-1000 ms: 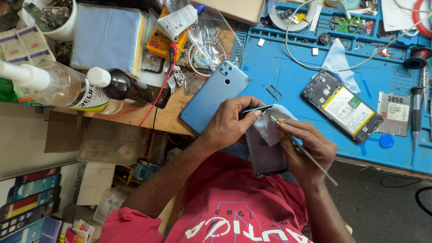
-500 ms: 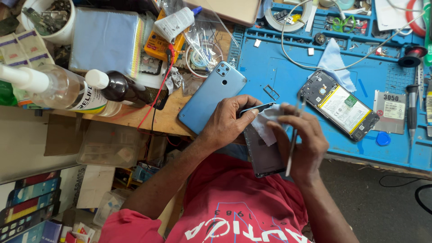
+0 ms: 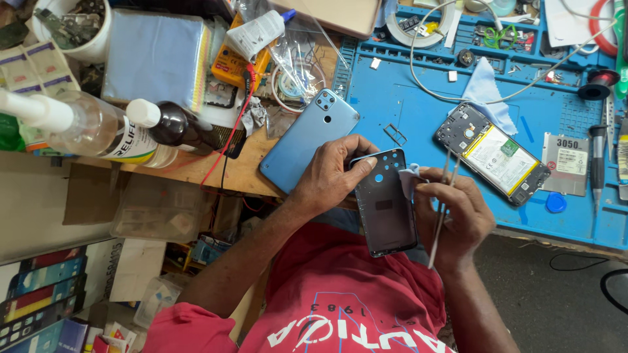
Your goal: The person cleans the back of a smartphone with a cloth and tweezers, then uses a screwdriver to remove screws from a disassembled phone on a cluttered workbench. The person handles multiple phone parts and tools throughout the process.
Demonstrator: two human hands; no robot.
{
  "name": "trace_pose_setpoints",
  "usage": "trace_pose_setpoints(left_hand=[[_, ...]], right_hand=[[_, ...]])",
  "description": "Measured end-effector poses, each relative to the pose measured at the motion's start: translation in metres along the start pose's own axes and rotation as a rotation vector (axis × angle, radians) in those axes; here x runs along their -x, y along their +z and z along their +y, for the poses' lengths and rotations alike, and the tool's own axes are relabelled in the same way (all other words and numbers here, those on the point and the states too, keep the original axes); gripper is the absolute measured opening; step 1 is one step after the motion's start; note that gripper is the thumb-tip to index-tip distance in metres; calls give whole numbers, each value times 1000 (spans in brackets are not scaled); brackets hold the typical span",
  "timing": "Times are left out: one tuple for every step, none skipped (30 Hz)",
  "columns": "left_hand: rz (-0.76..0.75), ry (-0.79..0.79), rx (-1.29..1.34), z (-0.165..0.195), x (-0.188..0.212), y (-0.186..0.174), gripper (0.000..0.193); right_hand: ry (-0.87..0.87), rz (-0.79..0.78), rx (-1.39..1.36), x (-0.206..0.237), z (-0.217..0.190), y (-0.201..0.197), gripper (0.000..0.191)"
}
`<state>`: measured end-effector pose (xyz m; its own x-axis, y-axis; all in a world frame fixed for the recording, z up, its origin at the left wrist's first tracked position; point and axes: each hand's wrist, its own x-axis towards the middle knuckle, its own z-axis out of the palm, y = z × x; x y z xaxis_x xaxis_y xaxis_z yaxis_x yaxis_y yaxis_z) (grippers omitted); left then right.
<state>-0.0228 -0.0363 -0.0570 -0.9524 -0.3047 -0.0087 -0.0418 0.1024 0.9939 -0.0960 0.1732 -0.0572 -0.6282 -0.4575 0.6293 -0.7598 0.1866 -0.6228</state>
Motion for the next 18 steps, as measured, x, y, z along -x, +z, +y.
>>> trace_pose_setpoints(left_hand=[[5, 9, -2, 0, 1, 0, 16], [11, 18, -3, -1, 1, 1, 16], [15, 28, -5, -1, 1, 1, 16], [15, 32, -13, -2, 1, 1, 16], [12, 36, -20, -2, 1, 1, 16], [9, 39, -26, -2, 1, 1, 15], [7, 28, -28, -2, 1, 1, 16], [4, 18, -31, -1, 2, 1, 17], [3, 10, -35, -1, 2, 0, 18], [-8, 14, -13, 0, 2, 0, 19], [-17, 16, 10, 0, 3, -1, 20], [-27, 16, 33, 1, 3, -1, 21], [-22, 51, 27, 1, 4, -2, 21], [-16, 86, 22, 2, 4, -2, 21], [-13, 118, 17, 2, 4, -2, 22], [-12, 94, 3, 2, 4, -2, 22], [-10, 72, -11, 2, 4, -2, 21], [-8, 52, -26, 2, 3, -2, 21]], right_hand=[[-24, -18, 20, -2, -4, 2, 19], [-52, -36, 38, -4, -7, 3, 19], [-80, -53, 56, -7, -10, 4, 19], [-106, -70, 76, -9, -12, 5, 18], [-120, -77, 106, -12, -15, 8, 18], [-134, -85, 136, -15, -16, 10, 18], [-148, -92, 167, -17, -17, 12, 18], [-138, -113, 169, -18, -19, 14, 18], [-132, -133, 170, -20, -20, 16, 19], [-127, -154, 169, -21, -21, 18, 20], [-136, -166, 165, -22, -22, 18, 20], [-144, -178, 160, -23, -23, 17, 21], [-153, -191, 155, -23, -24, 16, 21], [-110, -171, 88, -23, -25, 14, 20], [-63, -150, 22, -22, -26, 11, 18], [-16, -129, -43, -19, -28, 8, 17], [25, -77, -92, -16, -29, 5, 19], [64, -24, -142, -13, -30, 0, 24]])
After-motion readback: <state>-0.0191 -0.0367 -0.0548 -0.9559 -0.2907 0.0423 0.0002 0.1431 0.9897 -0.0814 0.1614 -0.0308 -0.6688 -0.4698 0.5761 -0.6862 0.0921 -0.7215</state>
